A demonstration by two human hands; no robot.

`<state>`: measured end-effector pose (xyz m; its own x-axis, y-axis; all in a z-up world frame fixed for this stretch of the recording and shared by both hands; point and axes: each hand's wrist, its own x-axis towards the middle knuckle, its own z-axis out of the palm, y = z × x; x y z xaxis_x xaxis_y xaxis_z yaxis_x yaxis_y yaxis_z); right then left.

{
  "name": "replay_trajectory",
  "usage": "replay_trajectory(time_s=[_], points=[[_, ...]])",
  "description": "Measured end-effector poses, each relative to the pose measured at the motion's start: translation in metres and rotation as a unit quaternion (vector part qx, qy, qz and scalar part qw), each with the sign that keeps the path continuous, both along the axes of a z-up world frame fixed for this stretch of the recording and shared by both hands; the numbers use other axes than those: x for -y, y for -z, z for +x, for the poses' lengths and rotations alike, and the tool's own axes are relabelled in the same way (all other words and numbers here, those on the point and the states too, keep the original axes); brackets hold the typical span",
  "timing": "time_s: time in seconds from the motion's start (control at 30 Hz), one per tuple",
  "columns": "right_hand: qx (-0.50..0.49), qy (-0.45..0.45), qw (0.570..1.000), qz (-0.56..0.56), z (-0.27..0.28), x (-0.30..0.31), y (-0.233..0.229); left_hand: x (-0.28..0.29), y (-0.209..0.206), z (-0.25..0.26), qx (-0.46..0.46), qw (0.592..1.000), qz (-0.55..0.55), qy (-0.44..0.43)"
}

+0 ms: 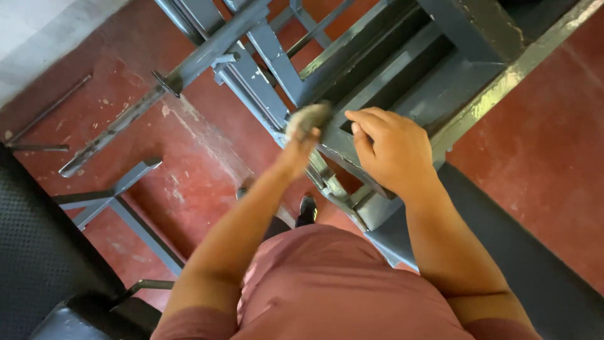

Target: Wiping down gym equipment with a cloth.

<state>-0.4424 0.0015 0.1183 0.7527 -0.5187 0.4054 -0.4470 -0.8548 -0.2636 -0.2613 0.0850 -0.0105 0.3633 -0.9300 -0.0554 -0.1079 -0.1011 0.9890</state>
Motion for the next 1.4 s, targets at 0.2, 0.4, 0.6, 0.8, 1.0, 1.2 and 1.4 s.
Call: replay_trajectory(time_s=[0.2,0.4,0.6,0.8,1.0,1.2,1.4], points=[[0.114,-0.051,0.991,0.054,-0.002,0.002,-0.002,-0.026,-0.045,-0.039,-0.021,0.996,-0.035,0.075],[0.09,0.006,0.995,0.049,0.0,0.001,-0.003,-0.001,-0.019,0.0,-0.006,0.996,0.075,0.04],[-0.037,0.057,0.997,0.025,0.005,-0.008,-0.012,0.02,0.02,0.037,0.06,0.963,0.263,0.007],[-0.186,0.064,0.975,0.103,0.02,-0.003,-0.032,0.041,0.044,0.055,0.102,0.951,0.288,0.042],[-0.369,-0.004,0.91,0.189,0.054,0.05,-0.042,0.1,0.091,0.088,0.106,0.963,0.247,0.035],[-0.389,-0.01,0.913,0.118,0.086,0.125,0.013,0.195,0.112,0.106,0.094,0.984,0.149,0.01],[-0.529,0.063,0.798,0.282,0.088,0.173,0.053,0.26,0.105,0.085,0.173,0.972,-0.03,0.156]])
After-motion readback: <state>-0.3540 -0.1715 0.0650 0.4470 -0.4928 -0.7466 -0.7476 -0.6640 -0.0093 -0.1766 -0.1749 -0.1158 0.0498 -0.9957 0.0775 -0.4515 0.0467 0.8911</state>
